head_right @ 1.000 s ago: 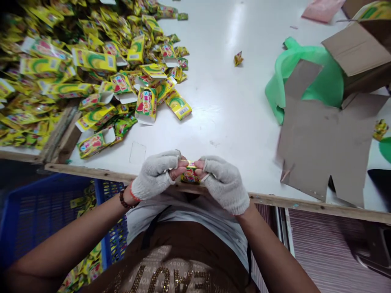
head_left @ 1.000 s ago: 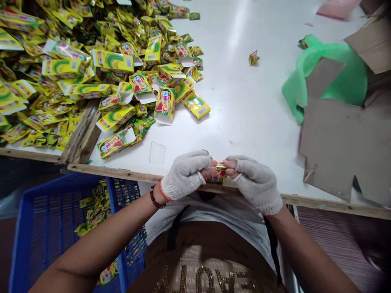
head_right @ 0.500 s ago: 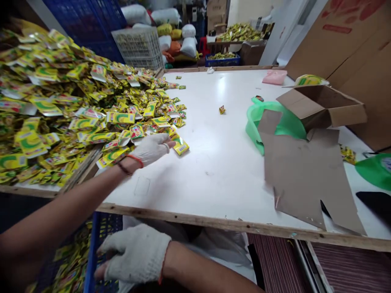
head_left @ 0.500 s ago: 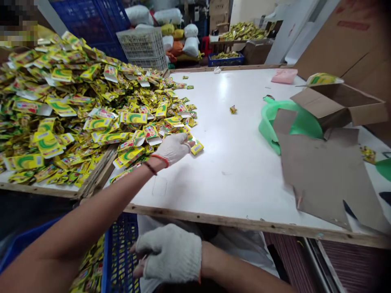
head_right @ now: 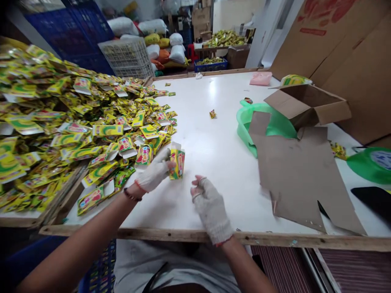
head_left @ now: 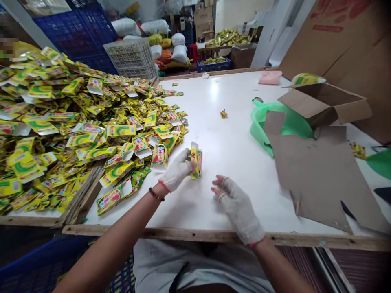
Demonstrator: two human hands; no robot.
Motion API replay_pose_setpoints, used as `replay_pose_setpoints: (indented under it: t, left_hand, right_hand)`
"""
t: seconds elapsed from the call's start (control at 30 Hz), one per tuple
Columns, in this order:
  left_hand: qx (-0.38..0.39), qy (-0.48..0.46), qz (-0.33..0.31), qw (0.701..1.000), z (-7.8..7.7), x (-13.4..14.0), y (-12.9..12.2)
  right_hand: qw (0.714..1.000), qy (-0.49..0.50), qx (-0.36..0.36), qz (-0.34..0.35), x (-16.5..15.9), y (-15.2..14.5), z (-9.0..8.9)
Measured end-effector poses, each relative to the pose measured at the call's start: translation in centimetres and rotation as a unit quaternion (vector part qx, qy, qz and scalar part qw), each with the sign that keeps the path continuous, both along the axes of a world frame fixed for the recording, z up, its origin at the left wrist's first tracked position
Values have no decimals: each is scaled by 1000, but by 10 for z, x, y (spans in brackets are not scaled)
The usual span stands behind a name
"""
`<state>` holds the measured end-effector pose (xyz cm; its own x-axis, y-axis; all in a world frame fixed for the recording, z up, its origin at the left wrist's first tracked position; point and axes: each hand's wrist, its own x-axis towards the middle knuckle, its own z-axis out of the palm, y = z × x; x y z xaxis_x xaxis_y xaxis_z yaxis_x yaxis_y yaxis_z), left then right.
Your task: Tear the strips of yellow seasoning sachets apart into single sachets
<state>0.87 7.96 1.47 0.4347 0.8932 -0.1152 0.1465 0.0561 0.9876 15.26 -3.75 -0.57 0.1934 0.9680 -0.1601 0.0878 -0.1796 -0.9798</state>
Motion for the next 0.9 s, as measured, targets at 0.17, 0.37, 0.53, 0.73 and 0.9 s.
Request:
replay_pose_setpoints:
  t: [0.17,0.37,0.53,0.73,0.9]
  left_hand:
    - [-70,-151,-33,986,-14,-4,-74]
    - [4,-42,127,991,-34,-7,-92]
    - [21,-54,109,992,-36,-4,-95]
    - [8,-45,53,998,-34,3,-104]
    - [6,-79,20,997,-29,-6,-101]
  right_hand:
    - [995,-59,46,72,11,13,1]
    - [997,-51,36,55,0,-9,-8]
    - [997,51,50,-7,5,-21,-17]
    - [997,48,62,-18,7,-24,-18]
    - [994,-70,76,-17,11,-30,-15]
